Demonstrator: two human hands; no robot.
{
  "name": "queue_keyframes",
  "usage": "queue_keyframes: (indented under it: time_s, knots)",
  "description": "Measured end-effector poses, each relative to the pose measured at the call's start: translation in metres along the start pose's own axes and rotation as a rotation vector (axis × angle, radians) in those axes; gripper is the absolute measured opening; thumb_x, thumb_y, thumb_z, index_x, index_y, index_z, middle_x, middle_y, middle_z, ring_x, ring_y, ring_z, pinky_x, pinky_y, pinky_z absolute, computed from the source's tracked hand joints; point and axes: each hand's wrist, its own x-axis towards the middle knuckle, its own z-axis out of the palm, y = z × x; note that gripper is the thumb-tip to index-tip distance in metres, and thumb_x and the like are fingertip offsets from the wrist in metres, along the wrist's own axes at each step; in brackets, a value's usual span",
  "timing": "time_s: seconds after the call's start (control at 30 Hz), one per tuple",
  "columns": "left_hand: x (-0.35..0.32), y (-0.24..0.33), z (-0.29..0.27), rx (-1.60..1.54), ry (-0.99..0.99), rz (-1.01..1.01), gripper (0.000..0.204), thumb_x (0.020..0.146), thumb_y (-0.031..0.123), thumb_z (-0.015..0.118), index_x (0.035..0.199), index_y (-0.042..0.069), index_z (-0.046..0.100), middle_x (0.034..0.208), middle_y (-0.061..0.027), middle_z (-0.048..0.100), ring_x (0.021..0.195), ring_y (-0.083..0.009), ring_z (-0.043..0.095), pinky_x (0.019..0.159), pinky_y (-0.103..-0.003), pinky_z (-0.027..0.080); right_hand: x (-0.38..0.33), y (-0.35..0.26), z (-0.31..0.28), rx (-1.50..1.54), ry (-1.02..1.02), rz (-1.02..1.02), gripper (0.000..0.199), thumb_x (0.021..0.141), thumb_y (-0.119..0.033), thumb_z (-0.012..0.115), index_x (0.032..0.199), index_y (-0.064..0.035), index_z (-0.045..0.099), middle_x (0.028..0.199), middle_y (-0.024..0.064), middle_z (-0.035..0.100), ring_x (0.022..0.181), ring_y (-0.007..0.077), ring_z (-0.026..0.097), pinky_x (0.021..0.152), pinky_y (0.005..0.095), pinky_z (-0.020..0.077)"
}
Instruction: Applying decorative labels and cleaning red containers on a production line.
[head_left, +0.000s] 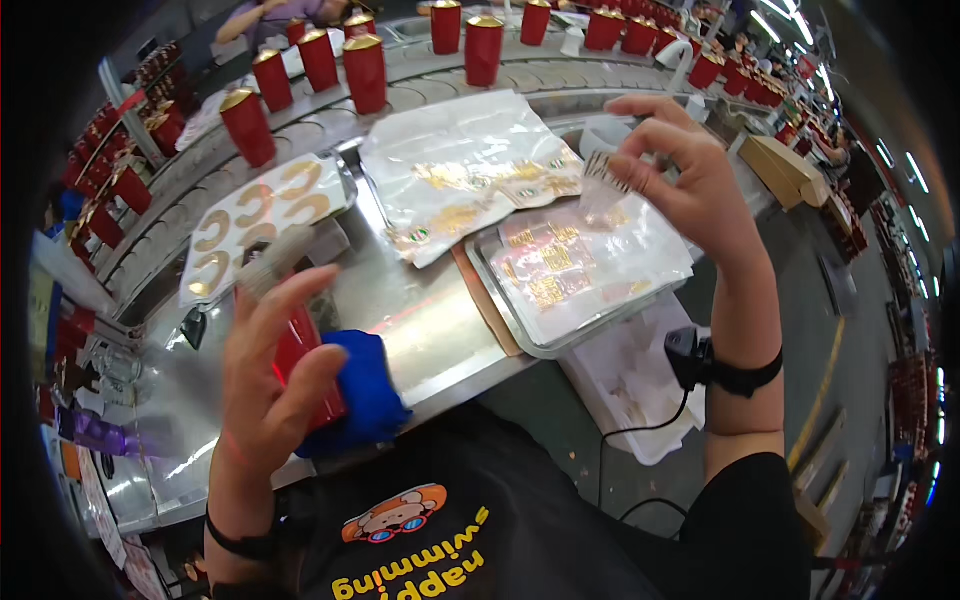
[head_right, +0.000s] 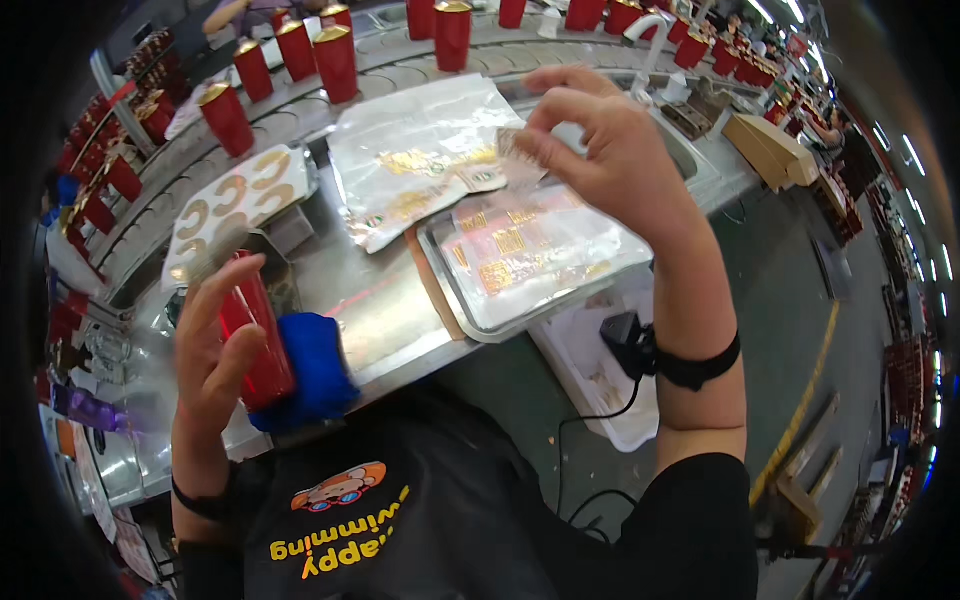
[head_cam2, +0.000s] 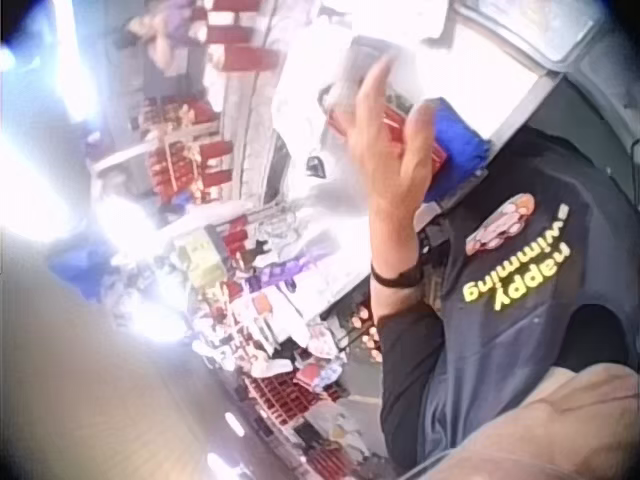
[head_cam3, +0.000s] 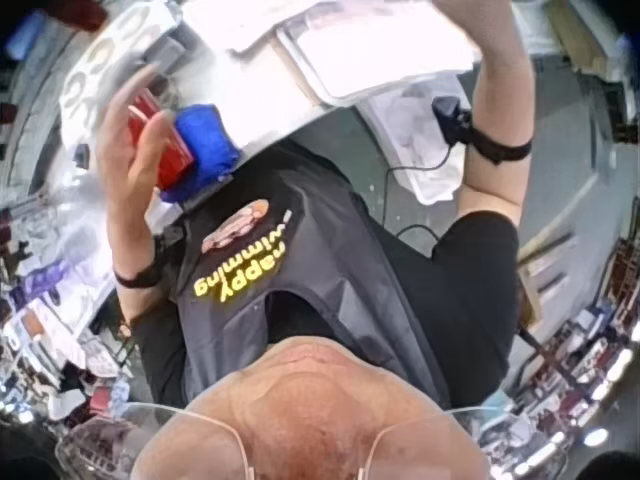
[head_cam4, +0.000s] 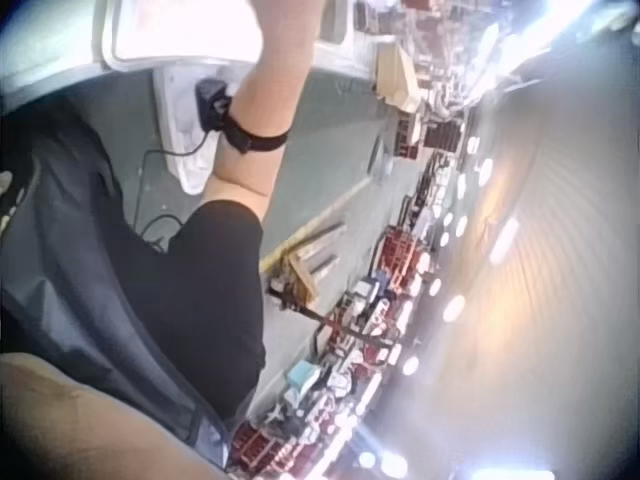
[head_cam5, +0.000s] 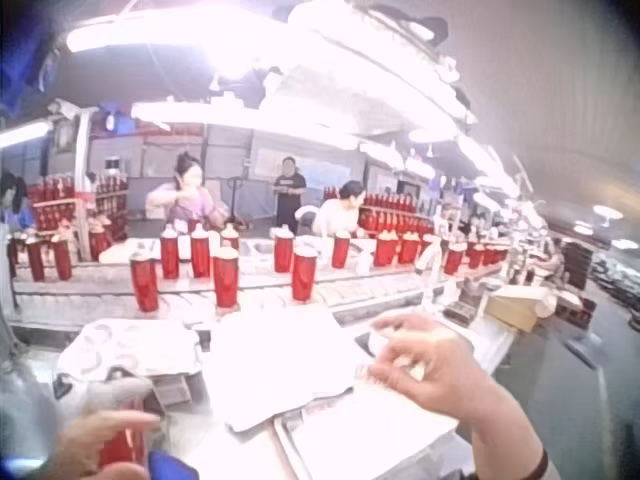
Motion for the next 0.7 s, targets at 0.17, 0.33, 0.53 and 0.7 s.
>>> queue_keyframes:
  time_s: [0.17, 0.33, 0.53, 0.7]
  knots:
    - [0.054, 0.017, 0.031, -0.449, 0.03, 0.175, 0.059, 0.085, 0.024, 0.069, 0.135, 0.002, 0.047, 0.134, -0.0193, 0.051, 0.128, -0.0293, 0.045, 0.108, -0.036, 0.032, 0.019, -0.062, 0.029, 0.167, -0.077, -0.28, 0.018, 0.084, -0.016, 0.072, 0.077, -0.0026, 0.061, 0.118, 0.0136, 0.061, 0.097, 0.0196, 0.06, 0.079, 0.0306, 0.0464]
    - [0.053, 0.02, 0.046, -0.567, -0.044, 0.077, 0.021, 0.09, 0.02, 0.066, 0.1, 0.002, 0.062, 0.086, -0.0073, 0.057, 0.086, -0.0142, 0.056, 0.073, -0.029, 0.046, 0.018, -0.088, 0.059, 0.399, -0.133, -0.281, 0.013, 0.084, -0.014, 0.07, 0.083, -0.0016, 0.064, 0.11, 0.0139, 0.062, 0.089, 0.0264, 0.062, 0.076, 0.0345, 0.0481]
    - [0.023, 0.015, 0.045, -0.943, 0.186, -0.129, 0.015, 0.094, 0.015, 0.06, 0.098, 0.0, 0.063, 0.085, -0.0004, 0.061, 0.071, -0.0063, 0.056, 0.065, -0.022, 0.046, -0.015, -0.097, 0.102, 0.649, -0.028, -0.023, 0.029, 0.09, -0.022, 0.065, 0.107, 0.0009, 0.065, 0.115, 0.0154, 0.061, 0.11, 0.0274, 0.057, 0.095, 0.0348, 0.0427]
    - [0.014, 0.009, 0.049, -1.169, 0.31, -0.199, 0.014, 0.095, 0.015, 0.058, 0.102, 0.003, 0.062, 0.087, -0.0029, 0.065, 0.072, -0.0088, 0.062, 0.065, -0.023, 0.049, -0.035, -0.105, 0.14, 0.679, -0.028, -0.004, 0.025, 0.083, -0.018, 0.073, 0.101, -0.0009, 0.065, 0.116, 0.0133, 0.06, 0.111, 0.0247, 0.056, 0.094, 0.0332, 0.0424]
